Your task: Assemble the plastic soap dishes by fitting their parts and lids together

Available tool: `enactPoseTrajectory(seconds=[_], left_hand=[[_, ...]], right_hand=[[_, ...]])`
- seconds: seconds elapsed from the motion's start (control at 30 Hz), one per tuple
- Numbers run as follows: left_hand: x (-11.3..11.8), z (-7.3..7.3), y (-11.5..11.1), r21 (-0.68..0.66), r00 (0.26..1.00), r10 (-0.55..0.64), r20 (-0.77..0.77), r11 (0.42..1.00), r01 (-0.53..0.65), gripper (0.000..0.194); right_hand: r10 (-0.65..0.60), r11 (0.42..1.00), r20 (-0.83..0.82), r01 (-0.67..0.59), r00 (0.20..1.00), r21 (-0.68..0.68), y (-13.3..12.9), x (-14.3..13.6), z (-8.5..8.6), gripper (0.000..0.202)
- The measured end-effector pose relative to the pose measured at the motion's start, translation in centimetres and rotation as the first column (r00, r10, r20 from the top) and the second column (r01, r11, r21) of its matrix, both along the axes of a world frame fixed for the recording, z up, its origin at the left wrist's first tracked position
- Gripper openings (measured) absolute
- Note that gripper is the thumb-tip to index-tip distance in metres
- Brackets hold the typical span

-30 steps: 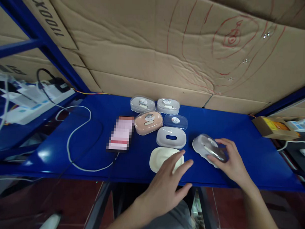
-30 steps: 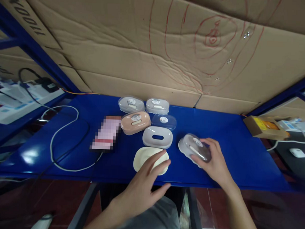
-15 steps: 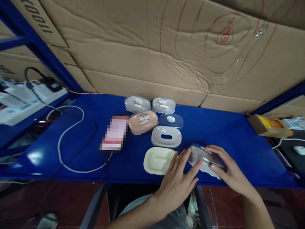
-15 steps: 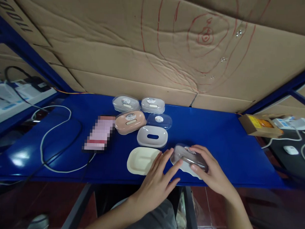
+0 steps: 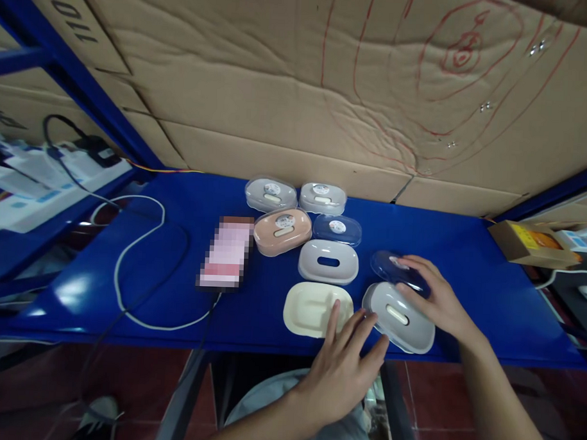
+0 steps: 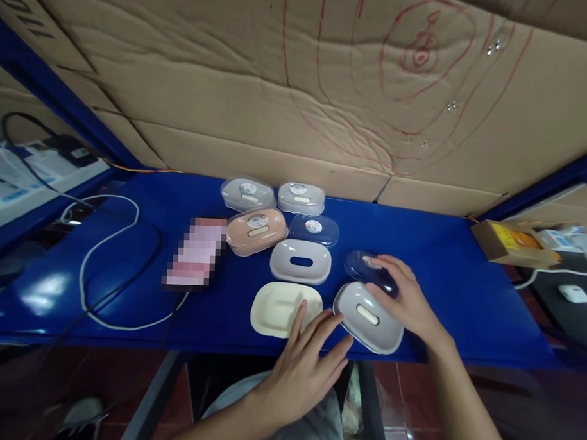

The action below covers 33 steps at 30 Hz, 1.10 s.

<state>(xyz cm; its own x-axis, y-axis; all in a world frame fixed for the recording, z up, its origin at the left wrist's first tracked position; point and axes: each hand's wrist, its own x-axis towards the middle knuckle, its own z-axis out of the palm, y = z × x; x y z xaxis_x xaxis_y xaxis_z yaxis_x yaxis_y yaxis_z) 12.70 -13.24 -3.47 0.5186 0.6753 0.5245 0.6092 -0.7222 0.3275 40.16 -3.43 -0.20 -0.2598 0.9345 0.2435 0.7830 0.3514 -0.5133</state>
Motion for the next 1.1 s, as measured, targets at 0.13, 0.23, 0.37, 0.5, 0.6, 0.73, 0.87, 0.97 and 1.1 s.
enactPoseTrajectory(seconds=[0.13, 0.23, 0.37, 0.5, 0.6, 0.73, 0.87, 0.97, 1.1], left_hand=[[-0.4, 0.2, -0.1, -0.003, 0.999, -0.033, 0.004, 0.999, 0.033, 0.029], [-1.2, 0.8, 0.1, -0.029, 0.997, -0.033, 0.064, 0.999, 0.035, 0.026], [-3.1, 1.6, 0.4, -0.076, 0.975, -0.020, 0.220, 0.996, 0.037, 0.025], [-5.2, 2.1, 0.5, -0.103, 0.911, 0.027, 0.412, 0.995, 0.017, 0.030], [-5.9, 2.4, 0.3, -0.173, 0.861, 0.026, 0.508, 0.982, 0.072, 0.037], [-5.0, 2.7, 0.0, -0.334, 0.794, 0.031, 0.607, 0.917, 0.219, 0.063], [-3.0, 3.0, 0.1, -0.474, 0.552, 0.158, 0.819, 0.728, 0.496, 0.095], [-2.7, 3.2, 0.5, -0.476, 0.366, 0.304, 0.879, 0.577, 0.663, 0.098], [-4.0, 2.8, 0.8, -0.511, 0.377, 0.344, 0.860, 0.598, 0.618, 0.095]], right_hand=[[0.044, 0.994, 0.093, -0.053, 0.995, 0.093, 5.0, -0.2, -0.9, 0.049], [0.045, 0.994, 0.160, -0.061, 0.986, 0.092, 5.5, -0.7, 0.0, 0.046], [0.021, 0.997, 0.235, -0.037, 0.972, 0.063, 0.3, -1.3, 2.0, 0.055], [0.065, 0.987, 0.291, -0.019, 0.955, -0.160, -5.5, -1.5, 1.7, 0.079], [0.015, 0.983, 0.262, 0.034, 0.965, -0.181, -7.4, -1.5, 1.0, 0.071], [-0.063, 0.991, 0.080, 0.072, 0.995, -0.115, -8.2, -2.4, 1.9, 0.066], [0.101, 0.987, -0.229, -0.126, 0.968, -0.099, -9.4, -5.8, 3.0, 0.075], [0.197, 0.967, -0.338, -0.240, 0.920, -0.090, -9.8, -8.9, 2.4, 0.076], [0.214, 0.955, -0.349, -0.270, 0.912, -0.121, -9.8, -11.0, 1.3, 0.081]])
